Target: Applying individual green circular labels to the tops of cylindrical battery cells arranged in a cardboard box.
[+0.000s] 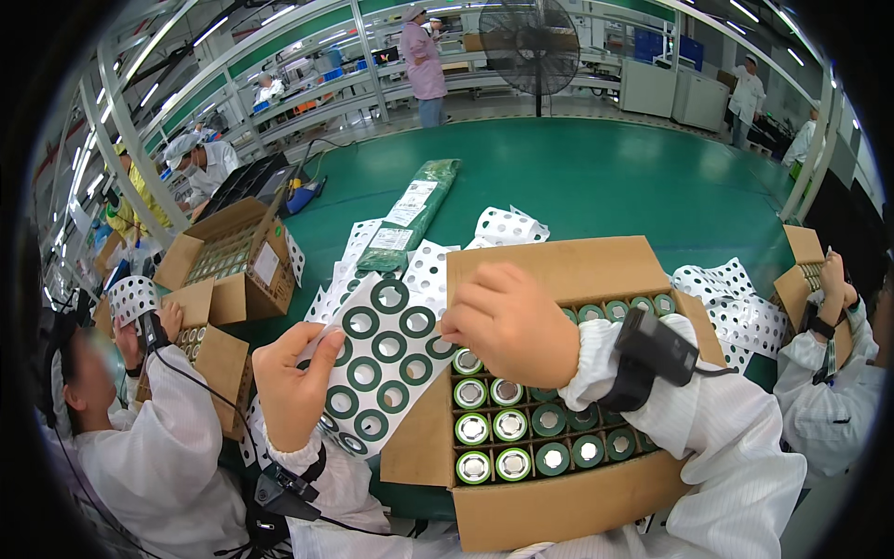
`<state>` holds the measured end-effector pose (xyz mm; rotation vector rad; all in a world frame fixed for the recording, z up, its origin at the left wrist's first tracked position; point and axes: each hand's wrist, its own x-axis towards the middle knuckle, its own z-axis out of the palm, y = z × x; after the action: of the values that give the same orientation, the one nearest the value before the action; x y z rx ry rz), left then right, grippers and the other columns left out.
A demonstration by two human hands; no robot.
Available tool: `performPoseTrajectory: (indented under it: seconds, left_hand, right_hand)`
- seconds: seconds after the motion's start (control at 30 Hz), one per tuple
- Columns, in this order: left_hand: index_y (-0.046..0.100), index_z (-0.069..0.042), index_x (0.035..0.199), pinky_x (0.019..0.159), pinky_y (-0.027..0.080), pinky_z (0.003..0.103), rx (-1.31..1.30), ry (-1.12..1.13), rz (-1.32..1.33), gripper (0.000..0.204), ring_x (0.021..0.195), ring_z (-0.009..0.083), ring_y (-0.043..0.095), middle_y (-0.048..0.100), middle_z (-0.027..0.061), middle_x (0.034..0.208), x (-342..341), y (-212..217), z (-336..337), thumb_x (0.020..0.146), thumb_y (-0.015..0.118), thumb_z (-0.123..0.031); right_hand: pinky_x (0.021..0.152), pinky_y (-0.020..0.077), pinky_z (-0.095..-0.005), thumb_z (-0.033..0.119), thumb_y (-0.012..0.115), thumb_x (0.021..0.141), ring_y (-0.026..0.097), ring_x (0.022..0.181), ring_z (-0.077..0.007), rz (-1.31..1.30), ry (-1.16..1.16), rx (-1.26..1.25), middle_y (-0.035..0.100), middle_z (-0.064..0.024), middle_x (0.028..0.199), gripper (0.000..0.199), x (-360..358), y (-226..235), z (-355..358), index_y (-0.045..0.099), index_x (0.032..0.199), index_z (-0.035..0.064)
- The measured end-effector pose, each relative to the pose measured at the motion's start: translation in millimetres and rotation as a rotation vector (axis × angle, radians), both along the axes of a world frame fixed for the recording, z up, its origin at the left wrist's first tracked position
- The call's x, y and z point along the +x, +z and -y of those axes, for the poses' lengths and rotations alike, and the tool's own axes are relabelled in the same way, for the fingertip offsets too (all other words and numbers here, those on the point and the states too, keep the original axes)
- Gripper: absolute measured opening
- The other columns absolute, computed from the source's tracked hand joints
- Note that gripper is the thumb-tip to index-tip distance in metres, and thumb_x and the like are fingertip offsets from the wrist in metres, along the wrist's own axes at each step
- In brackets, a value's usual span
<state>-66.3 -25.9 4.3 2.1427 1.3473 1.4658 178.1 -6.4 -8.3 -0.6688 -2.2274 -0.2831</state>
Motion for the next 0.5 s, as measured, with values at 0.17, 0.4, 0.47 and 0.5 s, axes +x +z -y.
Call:
performPoseTrajectory:
  seconds: [0.17,0.4,0.47,0.5]
  left_hand:
    - [0.062,0.004,0.076,0.044,0.037,0.025,-0.02,0.059,0.001,0.018,0.046,0.011,0.049,0.056,0.0103,0.054,-4,-2,-6,0.081,0.066,-0.013]
    - [0.06,0.005,0.077,0.046,0.033,0.022,-0.06,0.132,0.064,0.021,0.051,0.0064,0.044,0.054,0.0045,0.055,-14,-3,-5,0.081,0.067,-0.014]
    - [0.06,0.005,0.077,0.046,0.033,0.022,-0.065,0.131,0.069,0.021,0.051,0.0062,0.043,0.054,0.0042,0.055,-14,-4,-4,0.081,0.067,-0.014]
    - [0.06,0.005,0.077,0.046,0.032,0.021,-0.07,0.14,0.071,0.02,0.051,0.0059,0.043,0.054,0.0038,0.055,-14,-5,-4,0.081,0.066,-0.014]
  right_hand:
    - [0.072,0.0396,-0.0327,0.01,0.067,0.071,0.048,0.075,-0.022,0.008,0.047,0.074,0.054,-0.0035,0.08,0.015,12,-11,3,0.057,0.083,0.0073]
    - [0.089,0.0386,-0.0306,0.018,0.06,0.084,0.048,0.1,-0.0195,-0.415,-0.285,-1.09,0.047,-0.0079,0.114,0.016,23,-23,-20,0.058,0.084,0.0027]
    - [0.09,0.0377,-0.0316,0.019,0.061,0.083,0.044,0.104,-0.0208,-0.383,-0.255,-1.041,0.047,-0.0081,0.116,0.017,24,-26,-21,0.059,0.082,0.0027]
    - [0.092,0.0367,-0.0326,0.021,0.062,0.082,0.04,0.109,-0.0222,-0.321,-0.296,-1.022,0.047,-0.0082,0.118,0.018,23,-27,-22,0.059,0.08,0.0027]
